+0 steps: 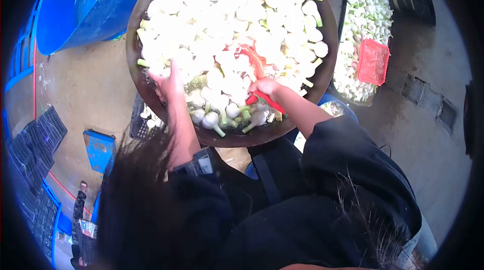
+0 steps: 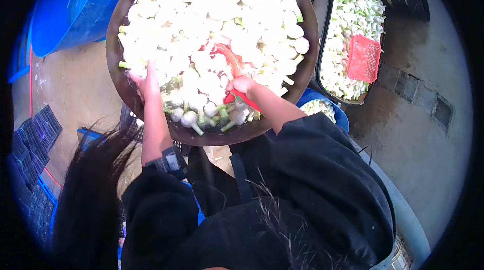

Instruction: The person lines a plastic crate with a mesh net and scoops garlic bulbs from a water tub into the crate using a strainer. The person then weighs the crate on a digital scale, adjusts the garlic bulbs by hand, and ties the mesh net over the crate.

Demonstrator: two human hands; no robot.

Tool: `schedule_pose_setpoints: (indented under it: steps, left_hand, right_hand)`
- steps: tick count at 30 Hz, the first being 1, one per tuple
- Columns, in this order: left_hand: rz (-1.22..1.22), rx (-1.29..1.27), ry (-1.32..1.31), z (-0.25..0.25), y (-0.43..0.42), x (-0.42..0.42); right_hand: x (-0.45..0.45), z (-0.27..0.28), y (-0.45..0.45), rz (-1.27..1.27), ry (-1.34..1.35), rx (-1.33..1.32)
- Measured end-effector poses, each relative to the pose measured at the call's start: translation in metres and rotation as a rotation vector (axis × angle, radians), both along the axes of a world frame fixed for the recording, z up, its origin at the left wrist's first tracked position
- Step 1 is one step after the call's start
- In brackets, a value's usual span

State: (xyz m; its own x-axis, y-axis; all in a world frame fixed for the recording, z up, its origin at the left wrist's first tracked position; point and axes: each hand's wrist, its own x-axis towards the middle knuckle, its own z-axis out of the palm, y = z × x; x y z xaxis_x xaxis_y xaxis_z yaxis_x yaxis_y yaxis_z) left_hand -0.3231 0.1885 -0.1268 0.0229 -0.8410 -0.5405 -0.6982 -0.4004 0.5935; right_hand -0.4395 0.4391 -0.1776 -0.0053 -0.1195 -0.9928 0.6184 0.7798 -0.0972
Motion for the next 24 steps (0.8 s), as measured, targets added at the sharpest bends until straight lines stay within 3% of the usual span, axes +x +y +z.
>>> schedule_pose_setpoints:
  steps: [2,3,4,5,6,8,9,11,12,14,17,18,19,22,24]
  left_hand:
    - [0.166,-0.041,0.26,-0.036,0.001,0.008]
    - [0.168,-0.05,0.263,-0.042,0.008,0.014]
    - [0.153,0.104,0.38,-0.047,0.013,0.022]
    - [0.134,0.26,0.492,-0.049,0.017,0.03]
    - [0.136,0.253,0.491,-0.035,0.023,0.03]
    - [0.256,0.412,0.848,-0.007,0.05,0.022]
    - [0.257,0.416,0.849,0.011,0.066,0.019]
    - [-0.068,-0.095,0.678,0.042,0.094,0.012]
    - [-0.059,-0.096,0.687,0.051,0.101,0.012]
    - [-0.204,-0.416,0.544,0.065,0.111,0.012]
    - [-0.12,-0.433,0.709,0.093,0.118,0.006]
    - [-0.017,-0.364,0.889,0.111,0.121,0.0]
    - [-0.139,-0.401,0.742,0.118,0.12,0.008]
    - [-0.152,-0.628,0.851,0.137,0.122,0.026]
    - [-0.152,-0.708,0.908,0.161,0.118,0.041]
  right_hand:
    - [-0.007,0.02,-0.007,0.021,-0.055,-0.022]
    - [-0.012,0.027,-0.012,0.043,-0.103,-0.055]
    - [-0.005,0.008,0.0,-0.101,-0.144,-0.257]
    - [-0.005,0.015,0.002,-0.072,-0.091,-0.197]
    - [-0.002,0.024,0.004,-0.097,-0.01,-0.279]
    - [-0.001,0.047,0.007,-0.111,0.072,-0.359]
    - [-0.001,0.065,0.008,-0.158,0.073,-0.389]
    - [0.002,0.089,0.015,-0.203,0.09,-0.418]
    - [0.003,0.097,0.021,-0.215,0.104,-0.418]
    - [0.005,0.133,0.02,-0.163,0.195,-0.407]
    - [0.008,0.164,0.023,-0.13,0.276,-0.392]
    - [0.008,0.17,0.026,-0.076,0.299,-0.35]
    - [0.014,0.179,0.028,-0.11,0.365,-0.372]
    - [0.032,0.212,0.032,-0.145,0.404,-0.426]
    - [0.045,0.236,0.033,-0.04,0.435,-0.393]
